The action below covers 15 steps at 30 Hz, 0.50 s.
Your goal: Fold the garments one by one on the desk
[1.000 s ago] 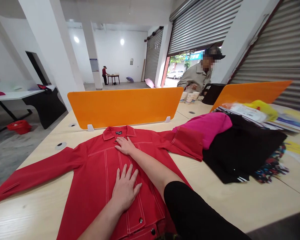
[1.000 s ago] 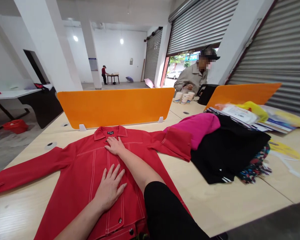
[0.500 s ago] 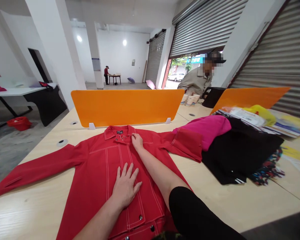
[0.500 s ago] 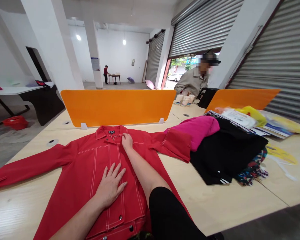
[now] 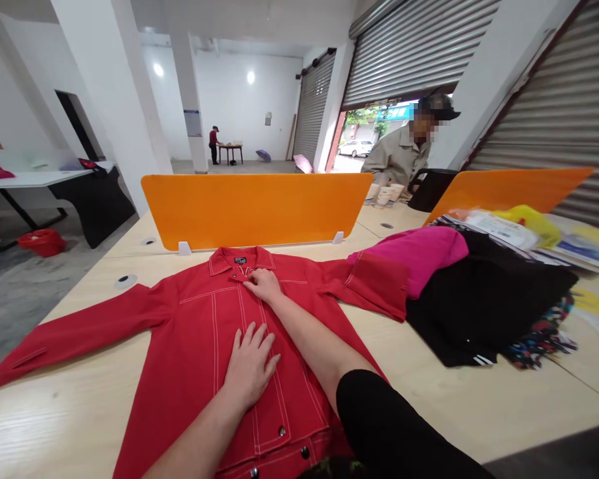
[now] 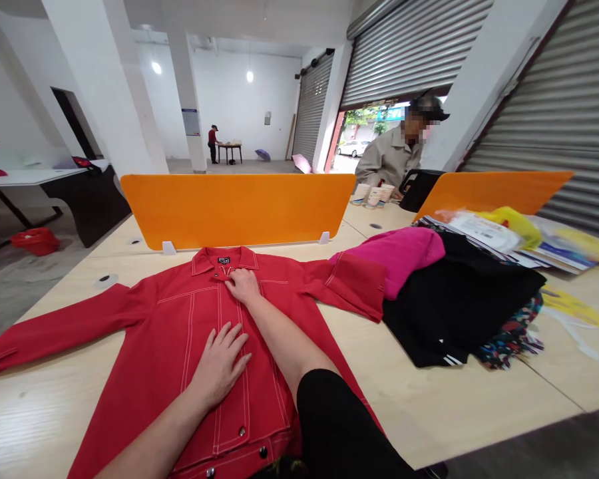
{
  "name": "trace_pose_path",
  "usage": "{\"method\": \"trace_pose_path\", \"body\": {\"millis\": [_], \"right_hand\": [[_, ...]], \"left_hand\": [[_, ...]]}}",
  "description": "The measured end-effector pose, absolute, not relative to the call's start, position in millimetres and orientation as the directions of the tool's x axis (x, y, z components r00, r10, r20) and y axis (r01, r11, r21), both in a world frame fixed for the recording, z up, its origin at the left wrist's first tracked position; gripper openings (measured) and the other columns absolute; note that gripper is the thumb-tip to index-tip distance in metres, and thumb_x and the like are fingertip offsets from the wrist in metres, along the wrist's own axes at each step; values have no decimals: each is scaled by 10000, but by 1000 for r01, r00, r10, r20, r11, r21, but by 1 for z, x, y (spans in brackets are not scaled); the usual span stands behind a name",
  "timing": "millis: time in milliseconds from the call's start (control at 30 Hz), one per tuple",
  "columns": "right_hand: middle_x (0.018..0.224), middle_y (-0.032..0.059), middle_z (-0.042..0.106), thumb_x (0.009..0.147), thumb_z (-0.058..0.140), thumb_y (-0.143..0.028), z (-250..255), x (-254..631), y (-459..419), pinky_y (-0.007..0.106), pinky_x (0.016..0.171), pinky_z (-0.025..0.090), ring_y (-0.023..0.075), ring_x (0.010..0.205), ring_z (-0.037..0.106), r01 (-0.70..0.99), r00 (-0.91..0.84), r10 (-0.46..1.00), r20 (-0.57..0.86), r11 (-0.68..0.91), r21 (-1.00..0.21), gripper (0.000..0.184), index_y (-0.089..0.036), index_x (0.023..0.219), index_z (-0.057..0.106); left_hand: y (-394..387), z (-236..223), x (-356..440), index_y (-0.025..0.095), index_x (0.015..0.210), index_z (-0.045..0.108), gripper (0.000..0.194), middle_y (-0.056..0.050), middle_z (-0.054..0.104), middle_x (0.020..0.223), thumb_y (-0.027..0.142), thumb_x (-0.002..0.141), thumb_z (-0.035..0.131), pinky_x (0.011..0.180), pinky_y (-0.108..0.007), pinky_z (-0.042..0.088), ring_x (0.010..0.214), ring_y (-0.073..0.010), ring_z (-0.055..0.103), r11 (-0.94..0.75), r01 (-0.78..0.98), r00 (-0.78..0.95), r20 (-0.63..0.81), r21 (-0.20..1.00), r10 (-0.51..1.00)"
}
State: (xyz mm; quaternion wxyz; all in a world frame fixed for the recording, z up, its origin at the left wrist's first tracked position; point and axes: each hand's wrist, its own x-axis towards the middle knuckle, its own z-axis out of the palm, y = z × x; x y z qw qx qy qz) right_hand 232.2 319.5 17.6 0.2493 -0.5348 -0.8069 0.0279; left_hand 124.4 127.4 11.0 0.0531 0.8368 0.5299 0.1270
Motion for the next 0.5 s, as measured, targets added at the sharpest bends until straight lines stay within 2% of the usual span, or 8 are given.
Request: {"method": "trace_pose_path", "body": {"millis": [67, 167, 267, 367, 433, 500], "right_hand": [[967, 89, 664, 931, 515, -338, 17, 230, 317, 303, 854, 374, 202, 952, 566, 843, -351, 851, 391, 469, -263, 235, -166, 906, 672], [986, 103, 672, 960, 446, -267, 17, 224, 315, 289, 843, 392, 192, 927, 587, 783, -362, 840, 404, 509, -358, 248, -153, 940, 666], [961, 64, 697, 961, 459, -255, 20, 211, 315, 243, 796, 423, 161, 878, 618, 728, -370, 845, 387, 522, -443, 232, -170, 960, 675], [907, -2, 718, 939, 513, -263, 23, 199, 319, 208, 777, 449, 125, 813, 646, 640, -476, 818, 324, 575, -510, 200, -210, 996, 697], [850, -25, 717, 941, 496, -243, 24, 197, 323, 204, 748, 468, 108, 730, 651, 607, -474, 838, 271, 534, -589, 234, -223, 1063, 694], [874, -8, 710, 938, 463, -187, 22, 204, 329, 221, 760, 480, 111, 734, 650, 638, -371, 891, 261, 449, -626, 280, -214, 1109, 683]], "left_hand": [[127, 13, 124, 235, 1269, 562, 377, -64, 475, 1447, 349, 940, 417, 1135, -545, 266, 1379, -283, 344, -436, 871, 403, 177, 226, 898], [127, 15, 124, 227, 1194, 601, 326, -77, 475, 1441, 324, 935, 428, 1116, -533, 306, 1367, -283, 361, -432, 869, 391, 202, 241, 898], [129, 12, 123, 220, 1235, 574, 351, -91, 465, 1445, 318, 929, 434, 1102, -505, 340, 1370, -273, 356, -457, 854, 397, 256, 250, 882], [132, 8, 121, 210, 1272, 551, 376, -95, 475, 1436, 308, 933, 419, 1117, -486, 325, 1396, -255, 317, -511, 827, 439, 297, 233, 848], [133, 8, 120, 205, 1267, 554, 376, -94, 482, 1431, 320, 940, 408, 1116, -488, 322, 1390, -257, 325, -501, 838, 435, 291, 215, 852], [133, 11, 119, 205, 1240, 567, 363, -88, 510, 1404, 338, 945, 404, 1089, -495, 346, 1346, -268, 386, -463, 865, 406, 272, 195, 873]]}}
